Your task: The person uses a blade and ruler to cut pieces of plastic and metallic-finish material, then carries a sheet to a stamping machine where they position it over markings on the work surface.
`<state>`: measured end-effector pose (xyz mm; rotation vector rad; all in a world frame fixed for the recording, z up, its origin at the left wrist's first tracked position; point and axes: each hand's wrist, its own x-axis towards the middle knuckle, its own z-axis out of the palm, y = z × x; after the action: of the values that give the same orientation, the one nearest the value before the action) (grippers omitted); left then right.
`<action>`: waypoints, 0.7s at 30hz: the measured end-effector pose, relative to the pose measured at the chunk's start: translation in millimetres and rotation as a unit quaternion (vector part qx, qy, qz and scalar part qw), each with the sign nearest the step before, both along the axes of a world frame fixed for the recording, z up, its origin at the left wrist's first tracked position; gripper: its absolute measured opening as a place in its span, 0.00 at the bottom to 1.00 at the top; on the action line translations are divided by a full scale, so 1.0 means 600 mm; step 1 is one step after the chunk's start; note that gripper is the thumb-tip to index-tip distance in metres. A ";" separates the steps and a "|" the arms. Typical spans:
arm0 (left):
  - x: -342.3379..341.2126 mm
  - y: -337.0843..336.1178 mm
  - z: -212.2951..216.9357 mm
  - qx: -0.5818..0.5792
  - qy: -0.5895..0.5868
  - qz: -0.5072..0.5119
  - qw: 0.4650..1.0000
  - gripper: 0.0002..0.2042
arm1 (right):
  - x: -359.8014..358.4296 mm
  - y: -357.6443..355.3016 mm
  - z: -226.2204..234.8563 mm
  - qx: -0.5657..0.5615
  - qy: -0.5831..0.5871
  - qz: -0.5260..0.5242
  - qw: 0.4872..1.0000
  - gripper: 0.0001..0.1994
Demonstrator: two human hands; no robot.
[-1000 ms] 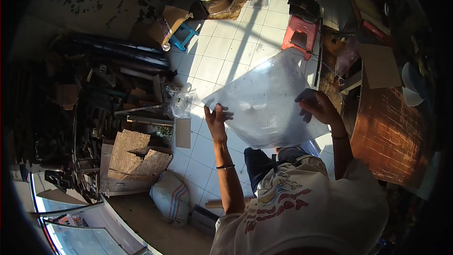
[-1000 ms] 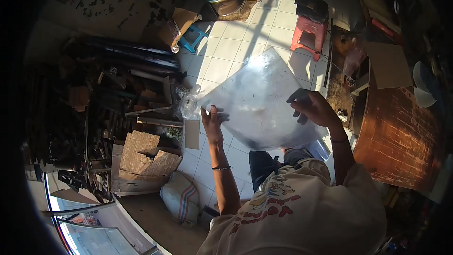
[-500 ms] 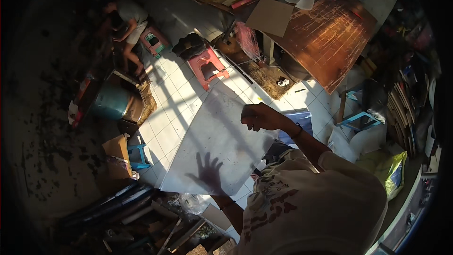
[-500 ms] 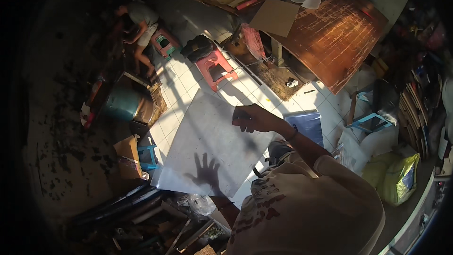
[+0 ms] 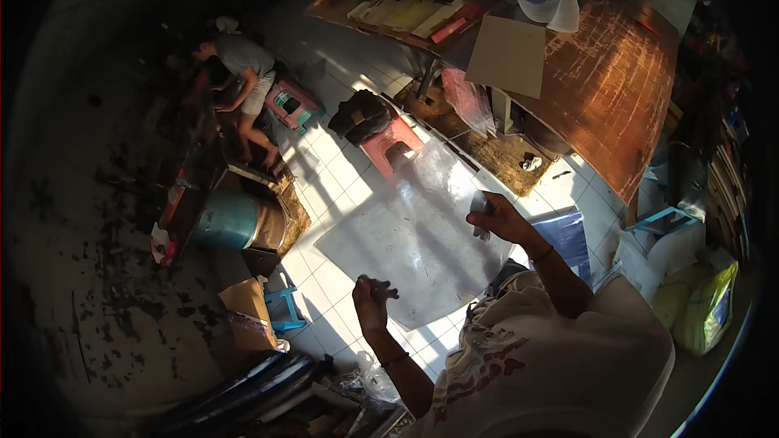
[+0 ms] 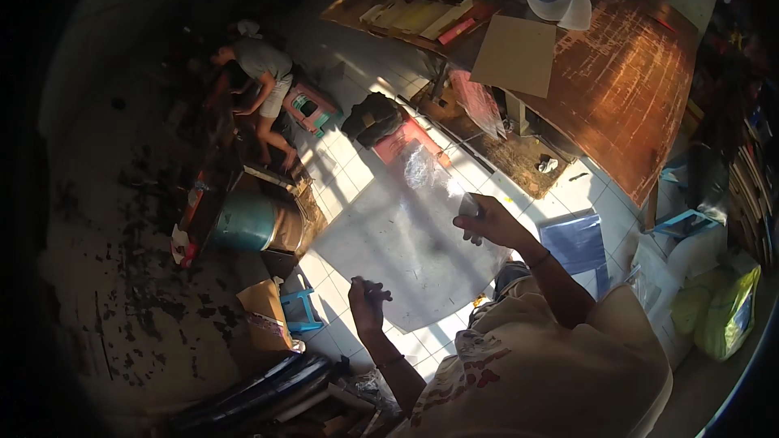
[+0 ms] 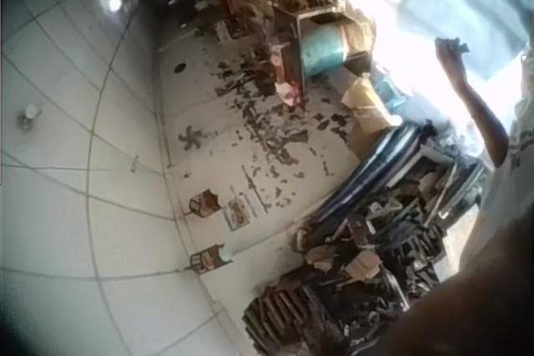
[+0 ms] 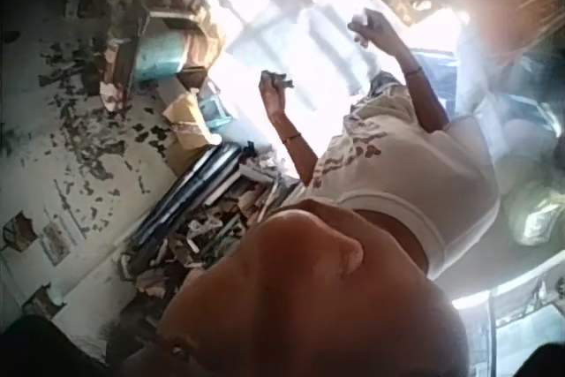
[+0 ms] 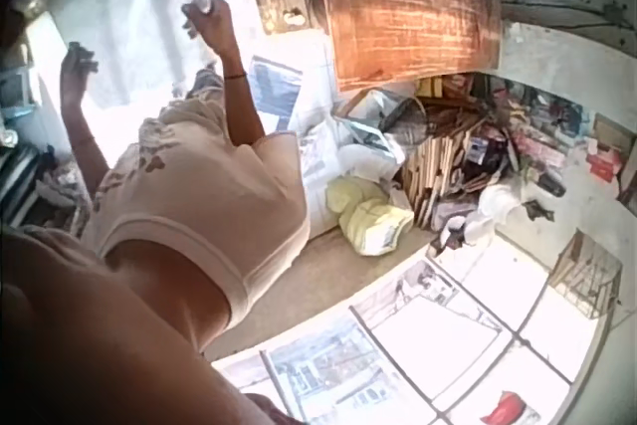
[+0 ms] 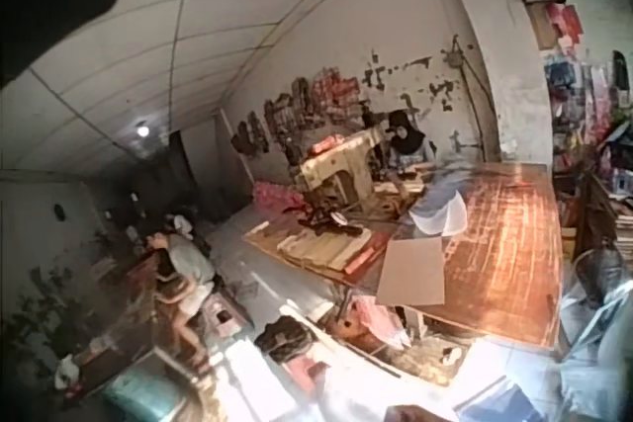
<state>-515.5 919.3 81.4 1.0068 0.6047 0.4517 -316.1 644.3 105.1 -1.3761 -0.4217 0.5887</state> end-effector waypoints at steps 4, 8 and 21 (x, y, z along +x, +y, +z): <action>0.074 0.013 0.046 -0.073 -0.115 0.051 0.989 0.19 | 0.117 0.102 -0.030 -0.053 0.077 0.041 0.995 0.13; 0.202 0.099 0.044 0.159 0.043 0.084 0.983 0.21 | 0.203 0.213 0.039 -0.028 0.046 -0.006 0.999 0.14; 0.418 0.370 -0.095 0.134 0.013 0.035 0.990 0.09 | 0.508 0.500 -0.125 -0.264 -0.161 -0.011 0.951 0.22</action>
<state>-264.6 1141.4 24.5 1.2507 0.6147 0.5926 -11.2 944.3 30.3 -2.0032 -0.5315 0.4735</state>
